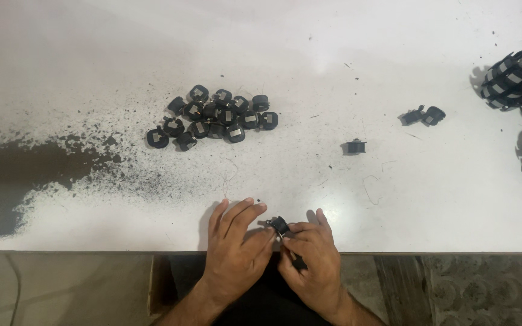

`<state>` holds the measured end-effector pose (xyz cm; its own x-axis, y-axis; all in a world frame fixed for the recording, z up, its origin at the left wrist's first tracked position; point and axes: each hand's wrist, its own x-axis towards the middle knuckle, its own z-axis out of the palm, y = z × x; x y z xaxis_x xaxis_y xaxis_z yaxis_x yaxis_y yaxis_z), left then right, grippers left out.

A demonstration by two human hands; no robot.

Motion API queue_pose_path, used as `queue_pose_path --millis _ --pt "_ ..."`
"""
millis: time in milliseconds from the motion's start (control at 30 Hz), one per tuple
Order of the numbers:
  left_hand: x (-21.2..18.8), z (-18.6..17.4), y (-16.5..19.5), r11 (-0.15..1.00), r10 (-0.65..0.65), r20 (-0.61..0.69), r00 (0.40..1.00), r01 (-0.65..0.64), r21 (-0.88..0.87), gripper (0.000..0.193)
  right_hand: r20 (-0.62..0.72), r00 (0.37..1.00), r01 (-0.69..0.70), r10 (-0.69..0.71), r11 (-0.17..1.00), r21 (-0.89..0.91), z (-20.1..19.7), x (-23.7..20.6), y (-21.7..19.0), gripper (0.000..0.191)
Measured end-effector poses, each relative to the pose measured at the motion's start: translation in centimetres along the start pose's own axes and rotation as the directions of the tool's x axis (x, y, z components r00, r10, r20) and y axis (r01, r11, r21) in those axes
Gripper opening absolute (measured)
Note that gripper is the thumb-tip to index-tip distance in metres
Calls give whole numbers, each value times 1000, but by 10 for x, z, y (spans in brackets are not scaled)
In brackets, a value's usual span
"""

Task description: The person sits at a white worktable covered with piles of small black plastic components and uses a small hand tool to work on one component at a time, manipulating its parts and setting finished pieces onto a growing pile on the table.

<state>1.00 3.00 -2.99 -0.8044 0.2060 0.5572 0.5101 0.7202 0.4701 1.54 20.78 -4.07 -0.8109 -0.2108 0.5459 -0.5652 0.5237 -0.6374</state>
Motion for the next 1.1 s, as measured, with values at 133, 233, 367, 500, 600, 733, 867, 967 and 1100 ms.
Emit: queue_pose_path --millis 133,233,367,500,600,733,867,967,1100 --pt "1 -1 -2 989 -141 127 982 146 -34 9 -26 1000 13 -14 1000 -16 3 -3 3 30" --pt "1 -1 -2 985 -151 147 978 161 -61 9 -41 998 52 -53 998 -20 4 -7 5 32" --pt "1 -1 -5 986 -131 160 978 146 -84 10 -11 989 151 -151 987 54 5 -14 6 34" --pt "-1 -3 -6 982 -134 174 976 154 -108 8 -10 988 156 -156 988 22 9 -15 7 36" --pt "-1 -4 -6 978 -139 166 976 161 -129 8 -24 991 132 -132 991 -8 10 -12 5 34" --pt "0 -4 -7 976 -149 167 975 172 -136 8 -11 994 105 -105 994 -37 7 -5 -1 31" --pt "1 -8 -6 975 -142 181 973 169 -141 10 24 996 85 -83 993 -80 6 1 -4 32" --pt "0 -11 -5 973 -163 173 971 188 -137 13 3 995 95 -95 995 -20 4 3 -5 30" --pt "-1 -9 -2 963 -224 151 963 242 -116 29 24 999 49 -48 999 -16 -13 5 -3 31"
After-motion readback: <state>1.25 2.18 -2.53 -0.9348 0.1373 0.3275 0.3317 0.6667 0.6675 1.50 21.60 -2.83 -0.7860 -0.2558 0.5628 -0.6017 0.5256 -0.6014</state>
